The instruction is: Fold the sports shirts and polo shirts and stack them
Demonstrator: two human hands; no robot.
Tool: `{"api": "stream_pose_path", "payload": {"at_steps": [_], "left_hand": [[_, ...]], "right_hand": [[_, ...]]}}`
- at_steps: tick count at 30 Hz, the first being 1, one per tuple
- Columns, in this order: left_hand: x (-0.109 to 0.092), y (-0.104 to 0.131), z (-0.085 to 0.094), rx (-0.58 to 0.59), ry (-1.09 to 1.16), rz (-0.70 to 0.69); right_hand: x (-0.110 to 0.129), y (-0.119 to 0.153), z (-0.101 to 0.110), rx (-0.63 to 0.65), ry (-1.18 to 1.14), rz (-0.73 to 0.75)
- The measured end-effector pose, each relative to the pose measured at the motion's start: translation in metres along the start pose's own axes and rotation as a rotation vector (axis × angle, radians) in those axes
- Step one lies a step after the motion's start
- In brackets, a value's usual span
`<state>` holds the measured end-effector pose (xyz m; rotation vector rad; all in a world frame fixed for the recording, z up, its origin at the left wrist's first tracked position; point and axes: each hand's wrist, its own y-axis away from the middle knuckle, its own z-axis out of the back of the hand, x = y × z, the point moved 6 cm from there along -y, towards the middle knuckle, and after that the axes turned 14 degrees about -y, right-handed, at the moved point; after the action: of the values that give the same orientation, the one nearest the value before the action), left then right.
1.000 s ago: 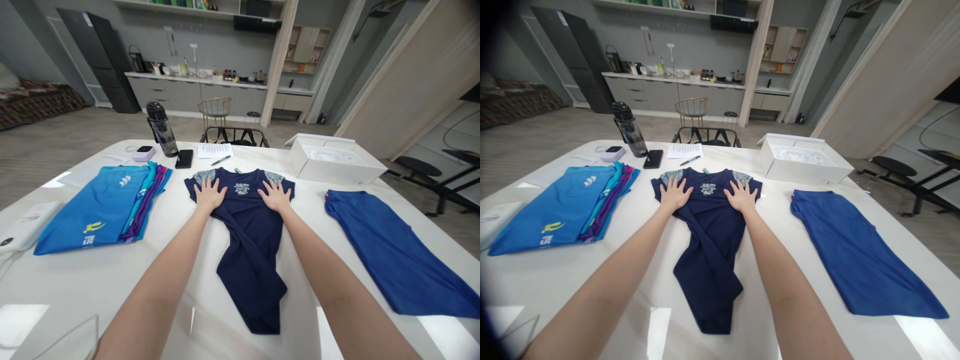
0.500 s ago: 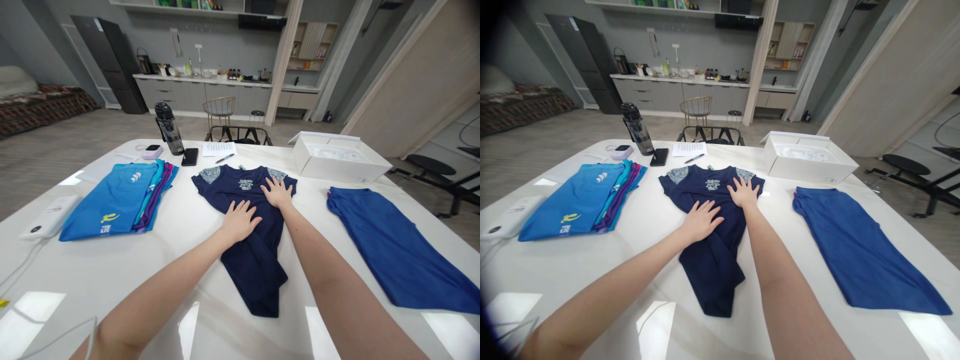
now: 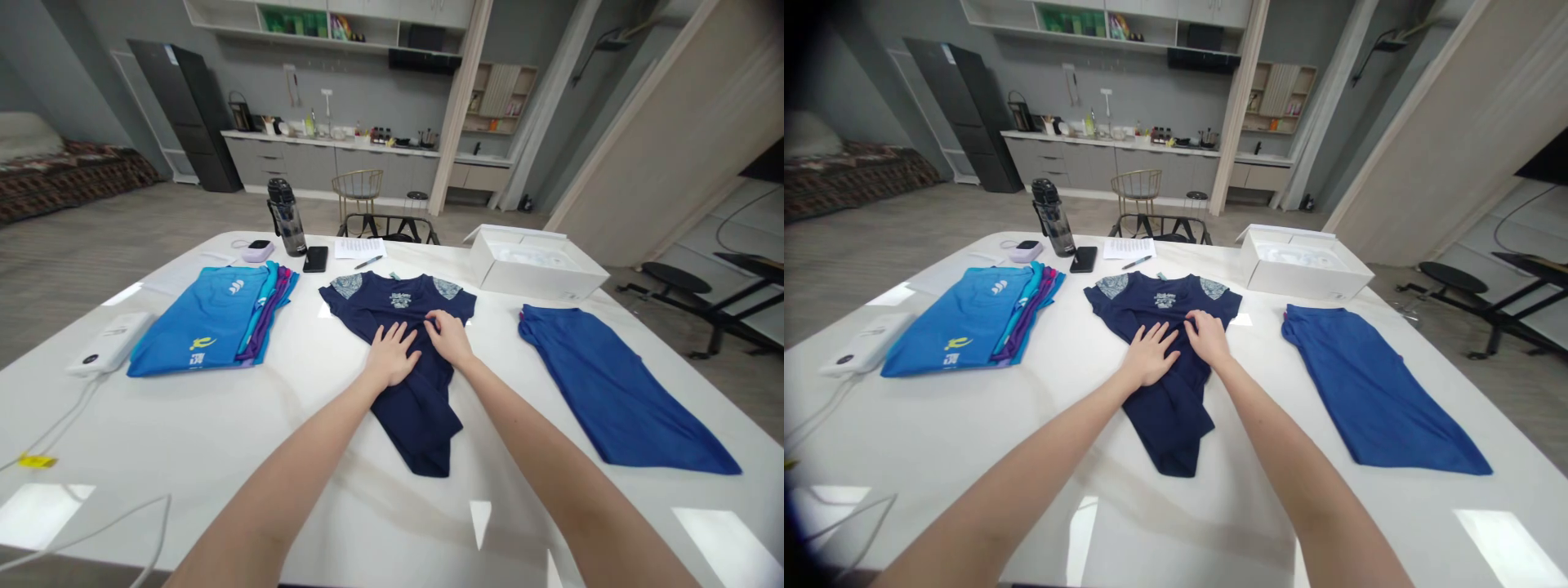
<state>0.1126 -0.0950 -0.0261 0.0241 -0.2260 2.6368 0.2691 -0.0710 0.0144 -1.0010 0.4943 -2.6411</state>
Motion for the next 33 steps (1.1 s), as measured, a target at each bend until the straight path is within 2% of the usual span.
{"api": "stream_pose_path", "payload": {"at_steps": [4,7,10,13,16,19,23,30,33], "left_hand": [[0.001,0.001,-0.002,0.005,-0.001,-0.006],[0.0,0.003,0.01,-0.045,0.001,-0.018],[-0.015,0.011,0.033,-0.131,0.019,-0.179],[-0.042,0.027,0.049,-0.052,0.117,-0.407],[-0.061,0.051,0.059,0.038,0.185,-0.491],[-0.069,0.078,0.067,0.037,0.169,-0.526],[-0.059,0.109,0.076,0.044,0.134,-0.502],[-0.025,0.165,0.107,0.019,0.334,-0.403],[-0.01,0.192,0.114,0.033,0.378,-0.402]], "right_hand": [[0.033,0.05,0.005,0.171,-0.181,0.07],[0.044,0.086,0.01,0.234,-0.262,0.035],[0.044,0.113,0.018,0.181,-0.322,-0.019],[0.039,0.131,0.024,0.15,-0.373,-0.055],[0.032,0.141,0.028,0.152,-0.406,-0.091],[0.028,0.146,0.03,0.17,-0.366,-0.111],[0.042,0.154,0.03,0.211,-0.233,-0.048],[0.113,0.197,0.027,0.361,-0.215,0.146],[0.128,0.214,0.026,0.413,-0.145,0.17]]}}
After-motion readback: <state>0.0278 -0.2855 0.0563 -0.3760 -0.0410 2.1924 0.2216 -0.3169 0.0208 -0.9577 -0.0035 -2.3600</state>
